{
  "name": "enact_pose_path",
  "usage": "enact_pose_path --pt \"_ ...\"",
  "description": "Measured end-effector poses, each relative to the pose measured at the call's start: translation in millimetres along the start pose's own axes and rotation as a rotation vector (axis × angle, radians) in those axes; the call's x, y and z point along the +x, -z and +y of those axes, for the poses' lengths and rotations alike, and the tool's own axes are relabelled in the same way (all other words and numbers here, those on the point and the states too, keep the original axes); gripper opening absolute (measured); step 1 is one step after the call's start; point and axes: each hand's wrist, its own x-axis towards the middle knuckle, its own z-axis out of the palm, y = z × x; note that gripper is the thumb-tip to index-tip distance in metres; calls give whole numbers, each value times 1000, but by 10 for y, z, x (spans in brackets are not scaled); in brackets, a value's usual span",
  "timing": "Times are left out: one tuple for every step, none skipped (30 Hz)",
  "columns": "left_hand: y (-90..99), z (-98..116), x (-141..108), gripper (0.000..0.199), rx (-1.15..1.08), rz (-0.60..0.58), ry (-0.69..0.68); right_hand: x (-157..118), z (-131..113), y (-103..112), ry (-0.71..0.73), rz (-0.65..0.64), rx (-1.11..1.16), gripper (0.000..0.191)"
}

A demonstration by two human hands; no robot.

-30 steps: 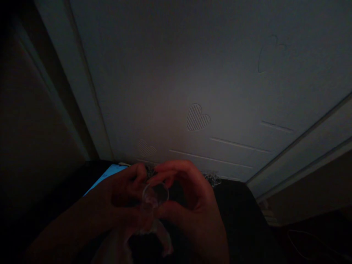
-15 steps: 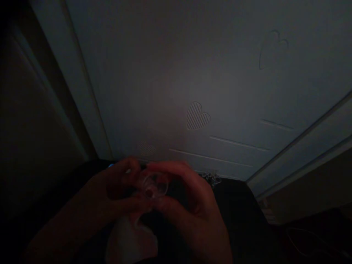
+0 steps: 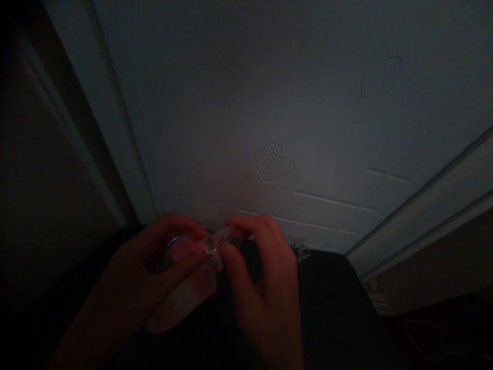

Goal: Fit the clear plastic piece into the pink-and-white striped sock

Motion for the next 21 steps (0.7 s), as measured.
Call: enact_pose_path --pt "-14 6 -11 14 32 36 -23 1 -3 -22 -11 24 -21 17" --pt "-26 13 -22 15 59 59 -43 2 -6 -41 -20 43 -36 16" --pt "-35 21 -33 15 82 70 -62 3 -8 -58 -31 56 -46 16" --pt "-42 30 -43 15 100 70 -77 5 -9 -70 -40 61 -51 15" --pt "-46 38 -52 15 117 69 -86 7 -9 -79 -47 60 -51 14" --pt "-48 47 -59 14 132 68 -90 11 -9 -83 -49 55 -48 12" --pt "-46 54 -62 13 147 71 -94 15 -7 -81 -47 49 -45 11" --pt "-42 61 -63 12 165 78 -99 20 -4 -75 -44 45 -44 9" --pt "-34 66 -60 11 188 93 -107 24 1 -64 -36 37 -45 7" --pt "-24 68 -52 11 214 107 -117 28 9 -49 -24 23 -45 6" --pt "-11 68 -42 11 240 118 -130 31 19 -32 -14 -6 -44 7" --pt "3 64 -30 11 265 126 -141 33 30 -14 -5 -46 -43 13" --pt "17 57 -18 12 285 130 -147 34 41 3 1 -93 -43 21" --pt "28 47 -7 12 300 132 -150 34 51 17 5 -134 -47 28" --pt "37 36 0 13 308 130 -154 33 59 27 4 -167 -55 34" --pt "41 23 4 14 311 129 -158 32 64 32 -2 -185 -64 37" --pt "41 11 3 16 311 127 -162 32 65 33 -8 -189 -72 37" --pt "38 1 -1 18 307 120 -163 32 63 30 -15 -183 -78 35" --pt "33 -7 -6 20 303 103 -165 33 58 23 -25 -175 -82 33" --pt "25 -11 -12 22 300 85 -169 36 53 13 -35 -172 -84 31" --pt "17 -12 -16 25 300 67 -178 39 47 3 -46 -176 -86 28"
